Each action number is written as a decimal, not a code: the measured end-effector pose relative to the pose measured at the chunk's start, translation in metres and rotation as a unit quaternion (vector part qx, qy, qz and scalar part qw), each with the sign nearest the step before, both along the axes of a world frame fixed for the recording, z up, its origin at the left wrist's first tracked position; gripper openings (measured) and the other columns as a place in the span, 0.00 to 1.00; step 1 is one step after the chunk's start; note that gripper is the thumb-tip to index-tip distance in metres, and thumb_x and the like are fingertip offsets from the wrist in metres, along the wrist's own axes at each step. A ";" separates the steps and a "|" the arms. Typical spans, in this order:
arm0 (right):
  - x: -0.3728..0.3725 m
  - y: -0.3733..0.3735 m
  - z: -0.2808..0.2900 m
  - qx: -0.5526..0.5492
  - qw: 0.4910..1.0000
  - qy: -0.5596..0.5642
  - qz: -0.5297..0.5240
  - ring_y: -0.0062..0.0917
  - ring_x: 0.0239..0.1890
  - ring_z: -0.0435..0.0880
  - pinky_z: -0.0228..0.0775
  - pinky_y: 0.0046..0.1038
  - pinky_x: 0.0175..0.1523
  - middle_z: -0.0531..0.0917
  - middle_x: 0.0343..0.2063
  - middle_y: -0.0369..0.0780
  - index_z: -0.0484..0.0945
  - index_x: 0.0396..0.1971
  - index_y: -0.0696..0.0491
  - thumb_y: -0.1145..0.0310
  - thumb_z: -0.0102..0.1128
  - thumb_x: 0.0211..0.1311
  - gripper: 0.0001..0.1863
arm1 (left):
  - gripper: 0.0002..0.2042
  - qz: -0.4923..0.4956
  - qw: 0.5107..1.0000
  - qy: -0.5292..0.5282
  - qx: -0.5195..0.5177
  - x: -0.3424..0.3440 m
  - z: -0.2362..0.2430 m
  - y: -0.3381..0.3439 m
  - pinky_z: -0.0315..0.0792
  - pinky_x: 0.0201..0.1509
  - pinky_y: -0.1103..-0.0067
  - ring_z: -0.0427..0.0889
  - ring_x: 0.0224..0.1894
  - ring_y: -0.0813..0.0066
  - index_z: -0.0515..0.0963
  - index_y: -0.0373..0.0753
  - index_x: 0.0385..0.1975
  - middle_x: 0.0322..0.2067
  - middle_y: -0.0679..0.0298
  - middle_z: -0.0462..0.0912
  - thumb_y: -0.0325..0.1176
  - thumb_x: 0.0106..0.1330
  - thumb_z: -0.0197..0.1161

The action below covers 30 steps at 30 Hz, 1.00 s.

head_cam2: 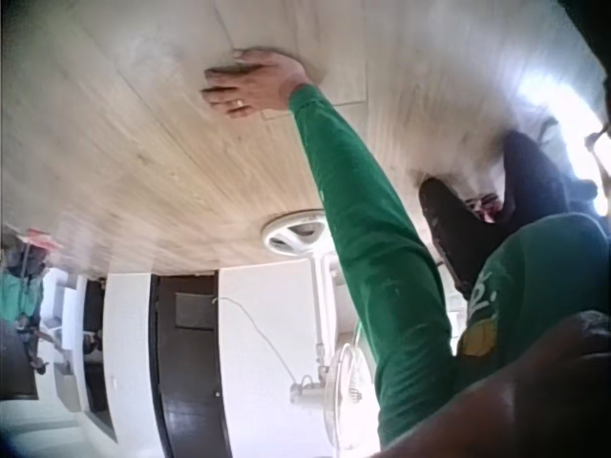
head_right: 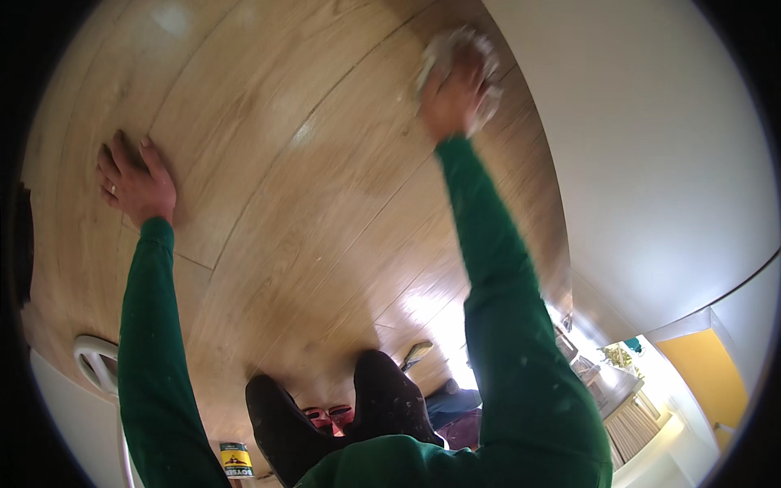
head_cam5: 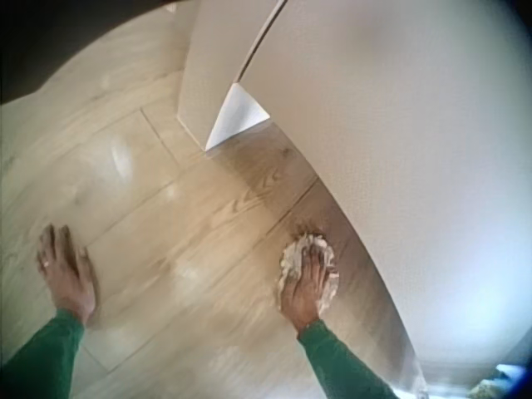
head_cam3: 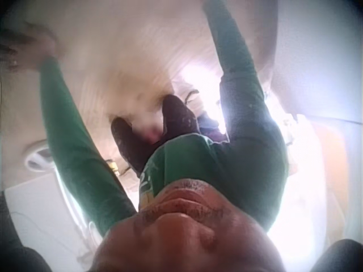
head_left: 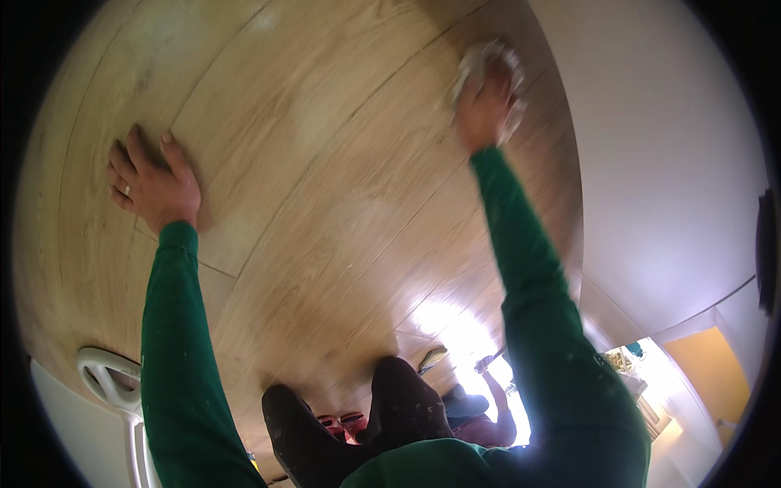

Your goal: The person applies a substance to a floor gap using a brush, wipes the area with a cloth, and smooths it using a scraper.

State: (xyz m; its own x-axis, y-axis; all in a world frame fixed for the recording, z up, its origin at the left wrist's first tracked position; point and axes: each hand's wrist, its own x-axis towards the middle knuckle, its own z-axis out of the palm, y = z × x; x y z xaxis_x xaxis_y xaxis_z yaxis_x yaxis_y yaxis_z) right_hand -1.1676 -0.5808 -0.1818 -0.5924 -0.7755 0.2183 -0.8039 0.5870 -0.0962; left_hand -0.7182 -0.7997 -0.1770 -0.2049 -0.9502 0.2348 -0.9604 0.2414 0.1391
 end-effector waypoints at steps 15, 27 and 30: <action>0.122 0.015 0.012 0.114 0.990 -0.070 -0.042 0.47 0.82 0.46 0.35 0.56 0.82 0.52 0.79 0.51 0.54 0.79 0.57 0.50 0.50 0.73 0.41 | 0.35 -0.004 1.000 0.012 0.013 -0.004 0.006 0.000 0.42 0.78 0.45 0.50 0.80 0.49 0.63 0.50 0.75 0.76 0.51 0.58 0.65 0.75 0.43; -0.074 -0.026 0.025 -0.003 0.998 0.040 -0.041 0.50 0.78 0.56 0.46 0.54 0.79 0.62 0.76 0.50 0.61 0.76 0.53 0.49 0.45 0.77 0.35 | 0.35 -0.010 0.999 0.033 0.017 -0.021 0.001 -0.005 0.44 0.77 0.45 0.51 0.79 0.48 0.63 0.50 0.75 0.76 0.51 0.58 0.64 0.75 0.44; -0.043 -0.055 0.005 0.032 0.986 -0.026 -0.163 0.45 0.83 0.44 0.31 0.51 0.83 0.52 0.81 0.44 0.52 0.80 0.48 0.46 0.38 0.80 0.36 | 0.35 -0.004 1.000 0.009 0.018 -0.018 -0.012 -0.004 0.45 0.76 0.46 0.53 0.78 0.48 0.63 0.50 0.75 0.76 0.51 0.58 0.64 0.75 0.44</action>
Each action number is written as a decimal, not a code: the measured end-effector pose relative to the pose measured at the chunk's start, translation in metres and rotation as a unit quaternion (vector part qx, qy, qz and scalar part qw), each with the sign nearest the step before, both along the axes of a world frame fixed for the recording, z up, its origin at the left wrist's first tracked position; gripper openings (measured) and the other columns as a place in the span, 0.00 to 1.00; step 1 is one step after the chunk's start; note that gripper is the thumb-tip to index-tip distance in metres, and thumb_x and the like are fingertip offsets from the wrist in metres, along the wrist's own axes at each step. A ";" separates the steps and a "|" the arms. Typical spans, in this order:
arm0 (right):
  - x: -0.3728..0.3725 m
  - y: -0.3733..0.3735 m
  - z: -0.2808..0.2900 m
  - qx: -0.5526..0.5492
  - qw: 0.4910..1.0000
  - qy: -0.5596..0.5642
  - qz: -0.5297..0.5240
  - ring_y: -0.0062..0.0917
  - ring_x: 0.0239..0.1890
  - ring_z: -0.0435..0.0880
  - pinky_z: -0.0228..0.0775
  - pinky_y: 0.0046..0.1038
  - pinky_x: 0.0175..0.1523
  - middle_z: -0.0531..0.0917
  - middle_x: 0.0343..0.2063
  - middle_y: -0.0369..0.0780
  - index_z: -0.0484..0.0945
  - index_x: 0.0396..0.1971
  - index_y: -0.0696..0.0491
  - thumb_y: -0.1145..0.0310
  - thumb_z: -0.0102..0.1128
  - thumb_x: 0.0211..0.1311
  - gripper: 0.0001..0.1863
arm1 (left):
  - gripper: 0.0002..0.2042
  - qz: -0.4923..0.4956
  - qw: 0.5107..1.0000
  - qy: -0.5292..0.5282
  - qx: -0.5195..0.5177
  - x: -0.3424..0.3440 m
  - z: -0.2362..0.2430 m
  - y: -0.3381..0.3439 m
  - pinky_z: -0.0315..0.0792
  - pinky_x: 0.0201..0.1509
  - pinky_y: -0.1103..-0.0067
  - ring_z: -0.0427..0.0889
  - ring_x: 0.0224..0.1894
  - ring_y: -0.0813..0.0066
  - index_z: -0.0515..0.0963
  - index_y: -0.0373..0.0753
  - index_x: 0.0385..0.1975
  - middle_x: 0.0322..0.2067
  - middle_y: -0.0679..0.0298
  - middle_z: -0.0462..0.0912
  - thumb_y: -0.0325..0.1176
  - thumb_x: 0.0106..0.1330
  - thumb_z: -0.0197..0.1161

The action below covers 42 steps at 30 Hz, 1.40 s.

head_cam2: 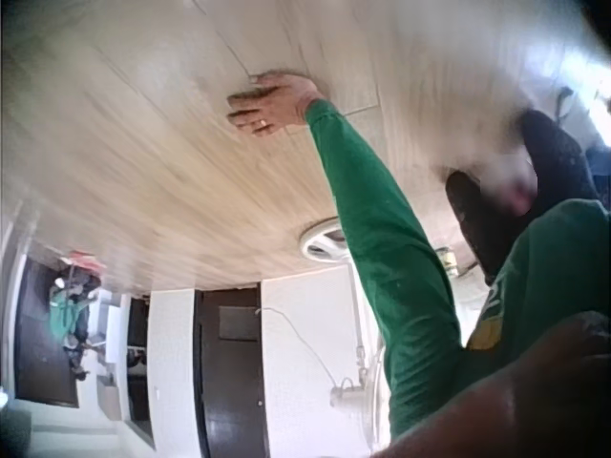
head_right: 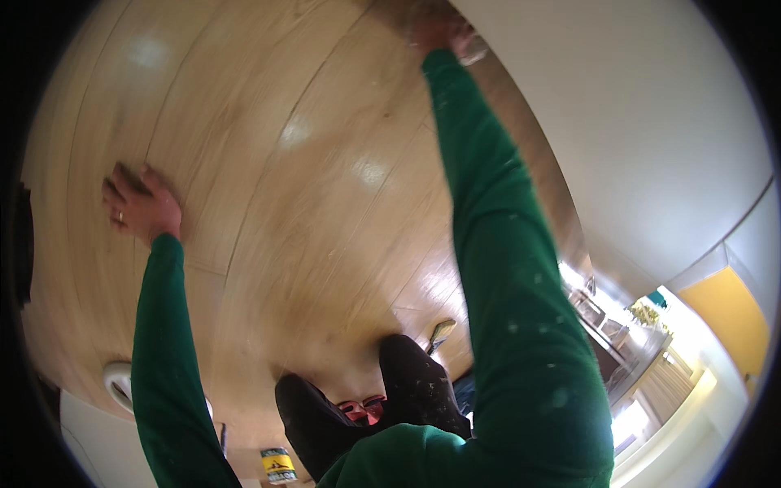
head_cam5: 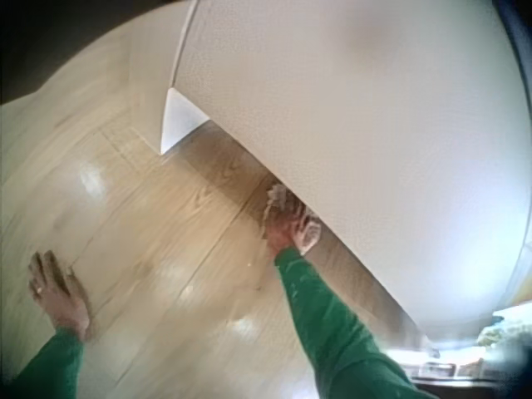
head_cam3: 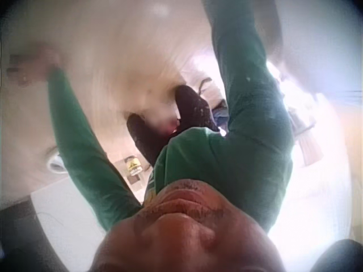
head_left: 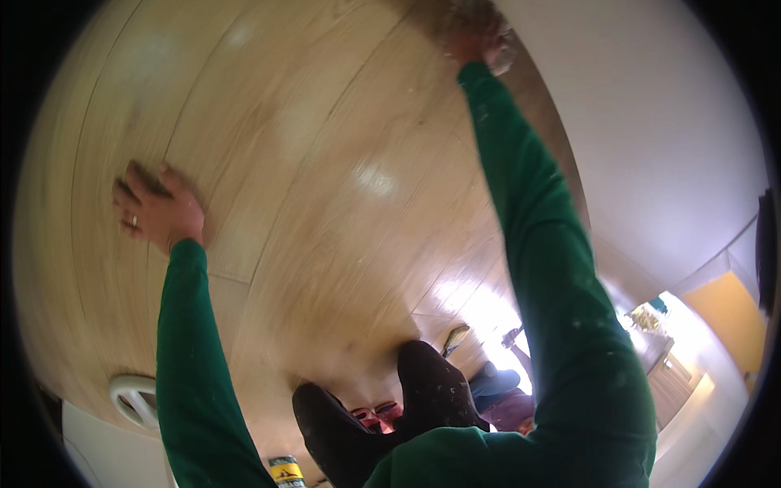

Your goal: The person applies a substance to a floor gap using a brush, wipes the area with a cloth, and smooths it using a scraper.

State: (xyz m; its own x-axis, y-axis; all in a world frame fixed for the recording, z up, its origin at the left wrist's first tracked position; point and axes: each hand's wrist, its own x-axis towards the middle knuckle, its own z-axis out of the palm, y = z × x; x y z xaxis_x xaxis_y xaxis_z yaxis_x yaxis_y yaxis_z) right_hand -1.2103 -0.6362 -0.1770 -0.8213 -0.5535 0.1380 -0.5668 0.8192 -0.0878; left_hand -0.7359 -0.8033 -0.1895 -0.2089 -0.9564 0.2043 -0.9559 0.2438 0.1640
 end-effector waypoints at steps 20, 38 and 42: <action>0.050 0.216 0.032 -0.005 0.995 0.024 -0.094 0.44 0.82 0.50 0.36 0.54 0.82 0.57 0.79 0.47 0.59 0.77 0.52 0.45 0.44 0.75 0.38 | 0.36 -0.011 0.999 -0.005 -0.029 0.018 -0.002 -0.008 0.49 0.75 0.47 0.58 0.76 0.48 0.66 0.49 0.73 0.74 0.52 0.61 0.66 0.74 0.42; 0.256 0.407 0.094 -0.037 0.977 -0.205 0.049 0.42 0.77 0.59 0.50 0.60 0.73 0.62 0.76 0.43 0.64 0.76 0.44 0.41 0.51 0.72 0.38 | 0.32 -0.061 0.981 -0.069 -0.168 0.036 0.055 -0.020 0.49 0.76 0.44 0.57 0.77 0.45 0.68 0.46 0.72 0.73 0.47 0.62 0.58 0.73 0.52; 0.090 0.637 0.050 0.246 0.889 0.172 -0.346 0.35 0.72 0.69 0.62 0.56 0.67 0.68 0.74 0.37 0.64 0.76 0.38 0.34 0.45 0.73 0.38 | 0.32 -0.376 0.925 0.055 -0.028 -0.049 0.099 0.154 0.45 0.78 0.43 0.51 0.79 0.42 0.66 0.45 0.73 0.76 0.43 0.56 0.53 0.73 0.56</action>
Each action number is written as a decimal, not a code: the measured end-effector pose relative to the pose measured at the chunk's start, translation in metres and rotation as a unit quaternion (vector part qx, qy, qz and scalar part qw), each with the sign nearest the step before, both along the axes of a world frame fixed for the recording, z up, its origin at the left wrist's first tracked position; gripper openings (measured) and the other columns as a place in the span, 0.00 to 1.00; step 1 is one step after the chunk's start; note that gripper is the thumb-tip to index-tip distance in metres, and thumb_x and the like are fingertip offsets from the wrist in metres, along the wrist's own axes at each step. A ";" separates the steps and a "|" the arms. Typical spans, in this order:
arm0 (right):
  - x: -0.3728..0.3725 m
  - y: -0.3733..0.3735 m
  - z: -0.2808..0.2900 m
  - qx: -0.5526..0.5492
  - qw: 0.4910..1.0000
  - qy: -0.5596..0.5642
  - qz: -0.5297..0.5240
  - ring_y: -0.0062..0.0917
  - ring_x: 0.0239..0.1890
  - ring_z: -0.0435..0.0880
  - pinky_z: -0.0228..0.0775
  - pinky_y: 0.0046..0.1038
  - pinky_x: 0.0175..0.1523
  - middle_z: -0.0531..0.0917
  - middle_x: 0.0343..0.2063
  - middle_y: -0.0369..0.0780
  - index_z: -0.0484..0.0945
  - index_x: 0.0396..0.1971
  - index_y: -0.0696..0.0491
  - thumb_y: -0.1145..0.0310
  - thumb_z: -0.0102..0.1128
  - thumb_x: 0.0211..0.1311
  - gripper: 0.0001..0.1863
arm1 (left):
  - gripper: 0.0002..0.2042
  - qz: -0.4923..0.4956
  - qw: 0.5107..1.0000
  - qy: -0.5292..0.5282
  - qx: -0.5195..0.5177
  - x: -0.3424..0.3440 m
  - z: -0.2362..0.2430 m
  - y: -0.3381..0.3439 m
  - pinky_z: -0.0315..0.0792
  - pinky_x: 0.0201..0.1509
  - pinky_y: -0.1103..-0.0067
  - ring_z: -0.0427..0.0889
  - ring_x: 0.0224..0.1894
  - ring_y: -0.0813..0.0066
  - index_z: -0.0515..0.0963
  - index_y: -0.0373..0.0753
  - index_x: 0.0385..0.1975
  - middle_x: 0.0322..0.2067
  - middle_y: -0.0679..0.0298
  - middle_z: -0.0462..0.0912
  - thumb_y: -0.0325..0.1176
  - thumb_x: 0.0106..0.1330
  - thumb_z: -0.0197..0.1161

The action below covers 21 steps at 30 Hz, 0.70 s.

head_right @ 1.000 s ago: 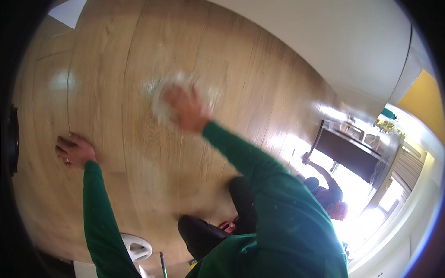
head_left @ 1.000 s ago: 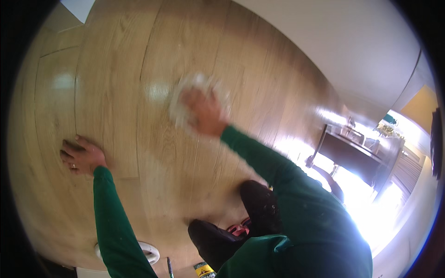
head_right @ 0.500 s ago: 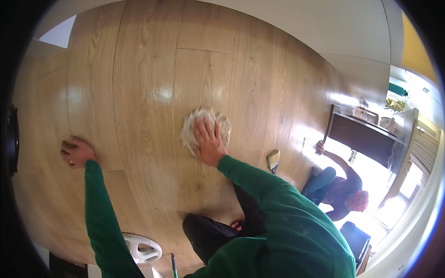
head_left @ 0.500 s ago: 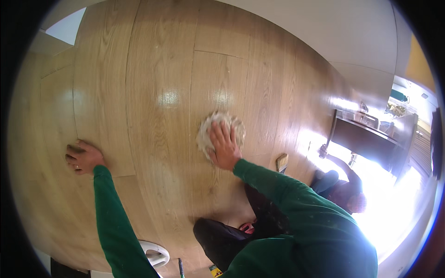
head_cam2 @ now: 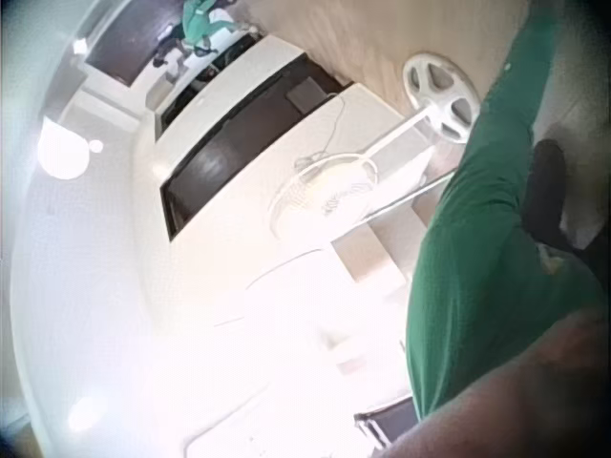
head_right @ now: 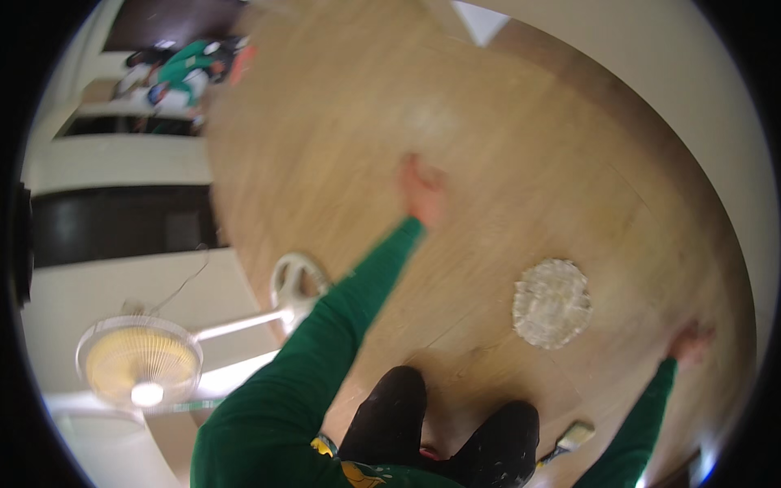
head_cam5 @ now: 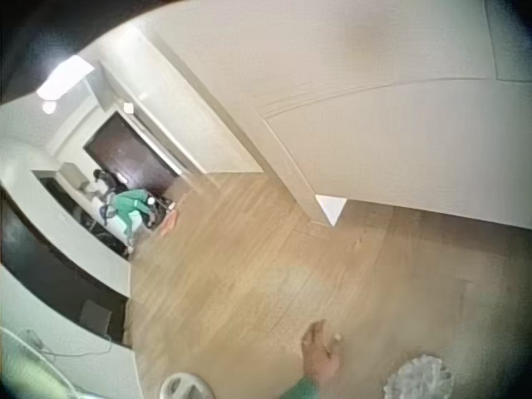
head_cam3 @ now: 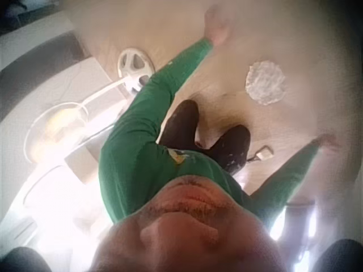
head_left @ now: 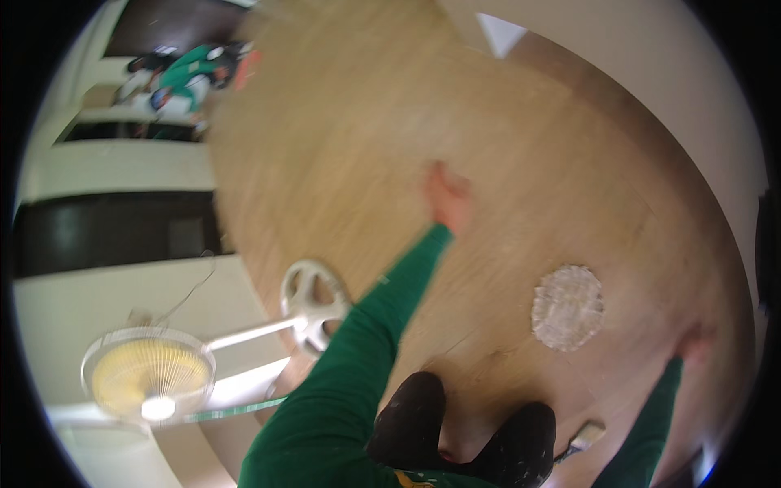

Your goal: The person applies a substance to a floor gap using a brush, wipes the area with a cloth, and smooths it using a scraper.

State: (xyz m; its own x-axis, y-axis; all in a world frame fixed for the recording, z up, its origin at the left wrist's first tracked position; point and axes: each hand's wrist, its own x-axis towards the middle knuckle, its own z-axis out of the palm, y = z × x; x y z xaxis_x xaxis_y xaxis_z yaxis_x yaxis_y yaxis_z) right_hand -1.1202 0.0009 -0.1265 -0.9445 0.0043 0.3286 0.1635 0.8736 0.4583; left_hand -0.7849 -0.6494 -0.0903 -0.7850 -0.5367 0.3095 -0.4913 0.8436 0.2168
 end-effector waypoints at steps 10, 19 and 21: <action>0.051 0.028 -0.053 -0.157 0.983 0.040 -0.080 0.31 0.71 0.71 0.57 0.48 0.72 0.71 0.71 0.36 0.72 0.71 0.40 0.40 0.45 0.74 0.32 | 0.33 -0.068 0.968 -0.126 0.204 0.031 0.010 0.359 0.37 0.78 0.35 0.43 0.81 0.35 0.65 0.43 0.73 0.78 0.42 0.48 0.50 0.71 0.60; 0.065 0.000 -0.050 -0.133 0.988 0.029 -0.067 0.31 0.72 0.69 0.58 0.49 0.69 0.72 0.71 0.40 0.73 0.69 0.43 0.41 0.51 0.69 0.34 | 0.30 -0.133 0.984 -0.074 0.089 -0.214 -0.032 0.314 0.43 0.76 0.33 0.52 0.78 0.36 0.71 0.43 0.68 0.75 0.45 0.59 0.41 0.64 0.62; 0.054 -0.003 -0.045 -0.128 0.989 0.035 -0.066 0.34 0.74 0.66 0.55 0.51 0.71 0.70 0.72 0.41 0.71 0.70 0.44 0.43 0.50 0.70 0.34 | 0.30 -0.128 0.986 -0.053 0.098 -0.257 -0.016 0.312 0.43 0.73 0.29 0.56 0.77 0.36 0.73 0.42 0.67 0.73 0.43 0.62 0.42 0.62 0.61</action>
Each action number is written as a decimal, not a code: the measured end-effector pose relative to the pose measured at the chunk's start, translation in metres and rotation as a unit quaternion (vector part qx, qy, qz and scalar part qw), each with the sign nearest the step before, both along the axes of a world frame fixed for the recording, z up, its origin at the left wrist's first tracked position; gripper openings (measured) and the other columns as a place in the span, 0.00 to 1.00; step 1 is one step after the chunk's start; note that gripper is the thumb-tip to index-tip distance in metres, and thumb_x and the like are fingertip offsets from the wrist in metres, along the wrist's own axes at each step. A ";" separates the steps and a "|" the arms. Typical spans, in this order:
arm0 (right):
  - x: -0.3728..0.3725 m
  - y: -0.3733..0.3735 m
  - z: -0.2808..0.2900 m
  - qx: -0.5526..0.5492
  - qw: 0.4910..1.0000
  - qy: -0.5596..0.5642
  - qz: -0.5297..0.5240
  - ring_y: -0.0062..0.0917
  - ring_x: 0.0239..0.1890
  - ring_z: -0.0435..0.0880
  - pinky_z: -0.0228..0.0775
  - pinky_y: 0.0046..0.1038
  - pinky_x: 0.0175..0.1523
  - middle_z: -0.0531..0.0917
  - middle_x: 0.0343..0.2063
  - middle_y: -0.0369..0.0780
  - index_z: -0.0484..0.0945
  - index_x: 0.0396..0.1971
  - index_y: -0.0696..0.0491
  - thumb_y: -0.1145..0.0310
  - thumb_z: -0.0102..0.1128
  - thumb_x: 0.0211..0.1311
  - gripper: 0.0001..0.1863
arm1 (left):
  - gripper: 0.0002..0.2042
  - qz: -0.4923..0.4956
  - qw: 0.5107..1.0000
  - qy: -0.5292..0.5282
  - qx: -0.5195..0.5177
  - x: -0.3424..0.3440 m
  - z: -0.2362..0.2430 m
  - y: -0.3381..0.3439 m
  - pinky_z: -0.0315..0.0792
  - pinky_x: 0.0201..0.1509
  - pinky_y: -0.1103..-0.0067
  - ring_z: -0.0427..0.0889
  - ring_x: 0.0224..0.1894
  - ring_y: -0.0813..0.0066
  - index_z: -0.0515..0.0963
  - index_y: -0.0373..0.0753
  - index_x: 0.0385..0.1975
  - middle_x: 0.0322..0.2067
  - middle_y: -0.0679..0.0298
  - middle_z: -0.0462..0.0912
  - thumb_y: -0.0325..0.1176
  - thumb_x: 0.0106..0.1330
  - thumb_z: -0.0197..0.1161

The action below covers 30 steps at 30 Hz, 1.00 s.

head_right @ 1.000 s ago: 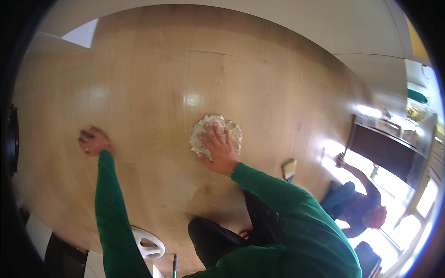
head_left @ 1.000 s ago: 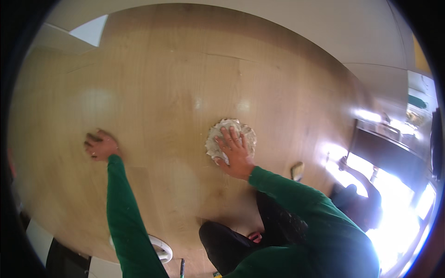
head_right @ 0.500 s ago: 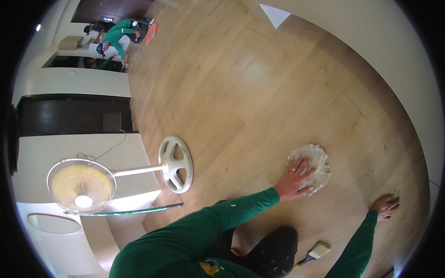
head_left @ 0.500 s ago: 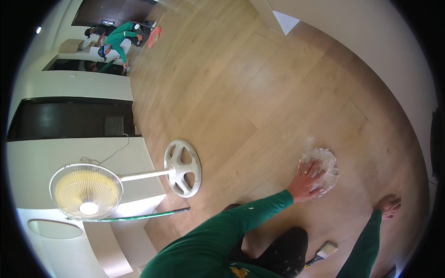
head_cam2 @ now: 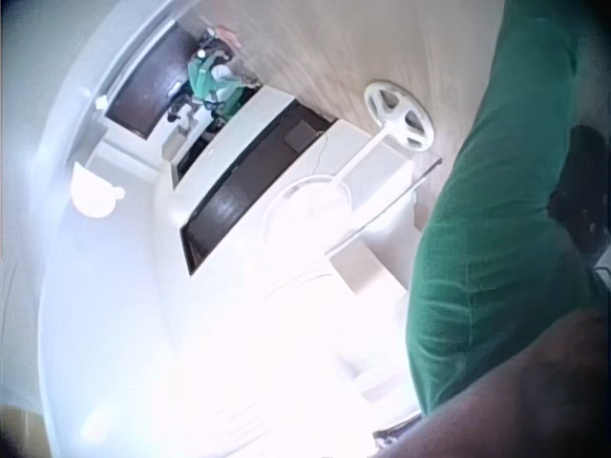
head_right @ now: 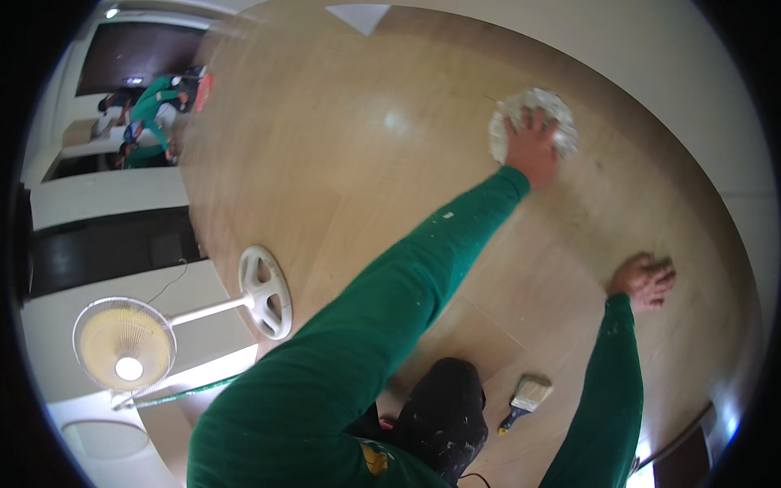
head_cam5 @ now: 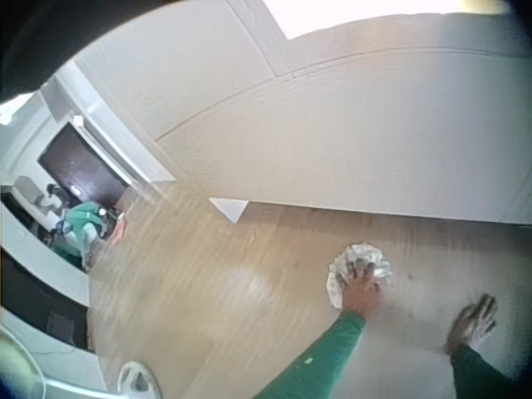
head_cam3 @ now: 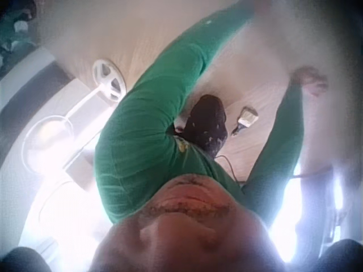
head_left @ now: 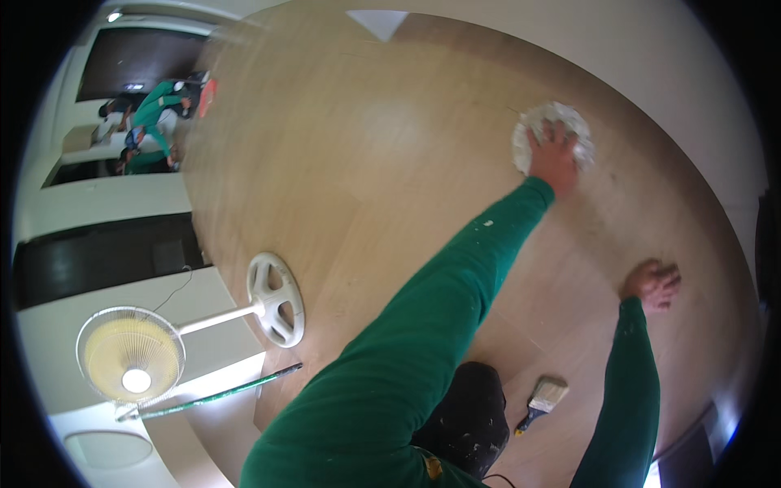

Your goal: The person applies a substance to a floor gap using a brush, wipes the area with a cloth, and smooths it using a scraper.

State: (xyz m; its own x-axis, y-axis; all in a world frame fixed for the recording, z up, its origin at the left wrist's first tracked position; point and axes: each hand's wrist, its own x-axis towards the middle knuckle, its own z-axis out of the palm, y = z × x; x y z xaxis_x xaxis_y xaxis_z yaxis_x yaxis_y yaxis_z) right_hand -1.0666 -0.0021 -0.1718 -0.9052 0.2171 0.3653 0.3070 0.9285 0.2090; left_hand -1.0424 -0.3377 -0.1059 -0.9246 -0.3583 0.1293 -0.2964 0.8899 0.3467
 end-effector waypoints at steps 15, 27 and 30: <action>0.015 -0.042 0.037 -0.260 0.962 -0.083 0.009 0.44 0.83 0.45 0.30 0.58 0.82 0.53 0.79 0.50 0.58 0.77 0.53 0.49 0.42 0.74 0.37 | 0.21 0.003 0.993 -0.020 -0.115 0.091 0.002 -0.045 0.57 0.72 0.39 0.66 0.71 0.45 0.76 0.46 0.63 0.68 0.51 0.70 0.32 0.69 0.60; 0.012 -0.035 0.046 -0.269 0.957 -0.105 0.004 0.42 0.84 0.40 0.27 0.57 0.82 0.50 0.80 0.49 0.56 0.78 0.53 0.49 0.38 0.75 0.38 | 0.28 -0.066 0.978 -0.121 -0.159 0.087 0.026 -0.053 0.71 0.58 0.49 0.72 0.65 0.47 0.74 0.49 0.68 0.64 0.55 0.72 0.30 0.65 0.64; 0.000 -0.019 0.043 -0.257 0.962 -0.093 -0.008 0.42 0.84 0.39 0.26 0.57 0.82 0.50 0.80 0.49 0.56 0.79 0.53 0.49 0.37 0.75 0.38 | 0.27 -0.073 0.972 -0.154 -0.163 0.118 0.023 -0.030 0.73 0.57 0.51 0.74 0.62 0.48 0.74 0.47 0.66 0.62 0.55 0.73 0.28 0.65 0.63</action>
State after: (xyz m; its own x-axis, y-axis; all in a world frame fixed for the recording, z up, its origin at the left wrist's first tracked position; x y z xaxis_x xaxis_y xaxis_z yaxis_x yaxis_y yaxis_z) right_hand -1.0670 -0.0211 -0.1290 -0.9394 0.3408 0.0375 0.3244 0.9190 -0.2239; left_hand -0.9246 -0.3680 -0.0826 -0.9756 -0.2058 -0.0767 -0.2027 0.9781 -0.0465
